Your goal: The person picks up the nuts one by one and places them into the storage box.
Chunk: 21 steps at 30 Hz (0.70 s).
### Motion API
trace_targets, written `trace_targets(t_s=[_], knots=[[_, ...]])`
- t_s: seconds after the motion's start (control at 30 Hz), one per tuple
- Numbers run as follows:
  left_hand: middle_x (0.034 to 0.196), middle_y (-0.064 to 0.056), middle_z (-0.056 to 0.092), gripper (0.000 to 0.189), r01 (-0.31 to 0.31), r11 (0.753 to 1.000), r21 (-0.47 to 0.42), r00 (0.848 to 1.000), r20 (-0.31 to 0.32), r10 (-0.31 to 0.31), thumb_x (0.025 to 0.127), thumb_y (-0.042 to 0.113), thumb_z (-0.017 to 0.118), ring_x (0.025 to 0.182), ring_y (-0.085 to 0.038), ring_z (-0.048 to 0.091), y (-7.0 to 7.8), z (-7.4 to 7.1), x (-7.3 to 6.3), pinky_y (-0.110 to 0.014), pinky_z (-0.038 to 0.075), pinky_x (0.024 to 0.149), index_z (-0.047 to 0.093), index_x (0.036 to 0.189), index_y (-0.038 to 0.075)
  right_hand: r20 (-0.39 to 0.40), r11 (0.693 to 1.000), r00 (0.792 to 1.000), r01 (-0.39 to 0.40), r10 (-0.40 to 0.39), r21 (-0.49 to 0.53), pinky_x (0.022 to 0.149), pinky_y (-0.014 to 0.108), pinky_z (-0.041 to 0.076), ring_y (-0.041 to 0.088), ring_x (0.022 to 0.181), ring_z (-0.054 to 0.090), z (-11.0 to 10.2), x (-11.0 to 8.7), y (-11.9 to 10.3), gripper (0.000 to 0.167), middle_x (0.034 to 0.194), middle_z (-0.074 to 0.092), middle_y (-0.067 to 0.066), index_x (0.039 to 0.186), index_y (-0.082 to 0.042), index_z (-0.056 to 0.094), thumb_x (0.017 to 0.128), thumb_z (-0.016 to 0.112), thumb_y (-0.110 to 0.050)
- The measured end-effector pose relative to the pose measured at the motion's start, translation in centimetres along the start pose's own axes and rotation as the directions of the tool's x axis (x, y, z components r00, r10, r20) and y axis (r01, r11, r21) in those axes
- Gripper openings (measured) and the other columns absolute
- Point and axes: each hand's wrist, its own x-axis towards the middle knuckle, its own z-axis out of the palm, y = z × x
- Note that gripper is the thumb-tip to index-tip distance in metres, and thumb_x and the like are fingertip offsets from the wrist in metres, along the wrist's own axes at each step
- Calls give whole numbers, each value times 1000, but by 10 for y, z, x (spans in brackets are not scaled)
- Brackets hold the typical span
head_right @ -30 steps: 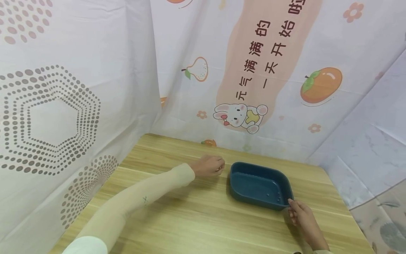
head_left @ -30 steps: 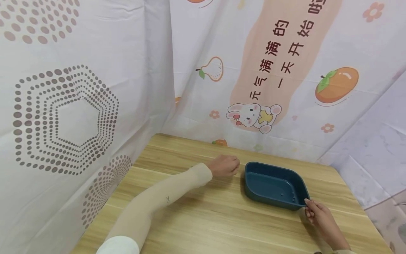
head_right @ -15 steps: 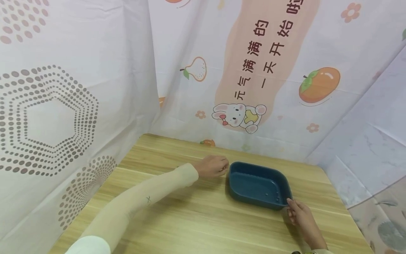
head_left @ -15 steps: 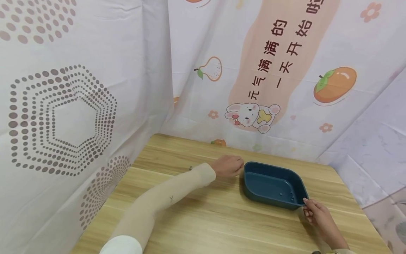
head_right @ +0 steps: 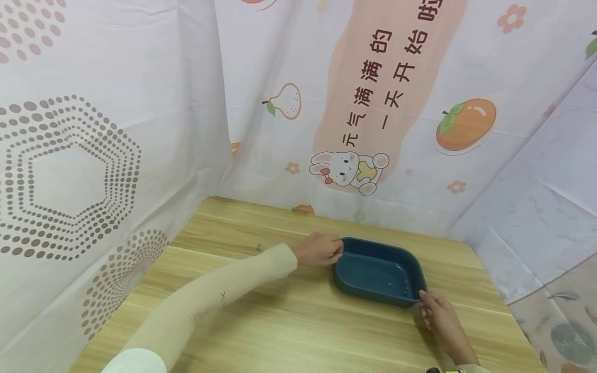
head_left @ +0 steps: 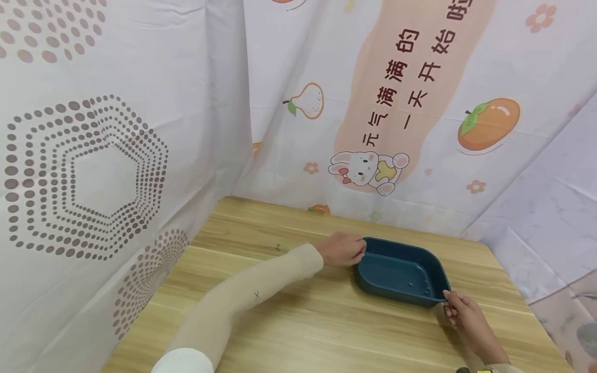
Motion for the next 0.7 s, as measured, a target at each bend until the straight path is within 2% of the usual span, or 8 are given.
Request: trace_targets(t_s=[0.33, 0.53, 0.7], knots=[[97, 7, 63, 15, -13, 1000, -3, 999, 47, 13, 106, 28, 57, 82, -3, 58, 8, -1, 5, -15, 48, 67, 68, 102, 20, -13, 1000, 1000, 21, -21, 19, 50, 26, 36, 8, 57, 43, 2, 1, 2, 38, 70, 49, 0, 85, -3, 55, 112, 46, -29], [94, 7, 62, 15, -19, 1000, 16, 999, 39, 18, 105, 28, 57, 81, -3, 58, 8, 4, 5, -15, 47, 65, 68, 100, 20, -15, 1000, 1000, 10, -10, 12, 51, 25, 38, 8, 57, 43, 3, 0, 2, 39, 70, 50, 0, 85, -3, 55, 112, 46, -30], [92, 8, 61, 13, 5, 999, 37, 1000, 27, -6, 104, 27, 58, 78, -2, 57, 5, 5, 4, -16, 47, 62, 68, 98, 21, -7, 999, 1000, 23, -22, 40, 50, 27, 36, 9, 57, 43, 3, -1, 1, 38, 70, 49, 0, 86, -3, 55, 112, 46, -29]])
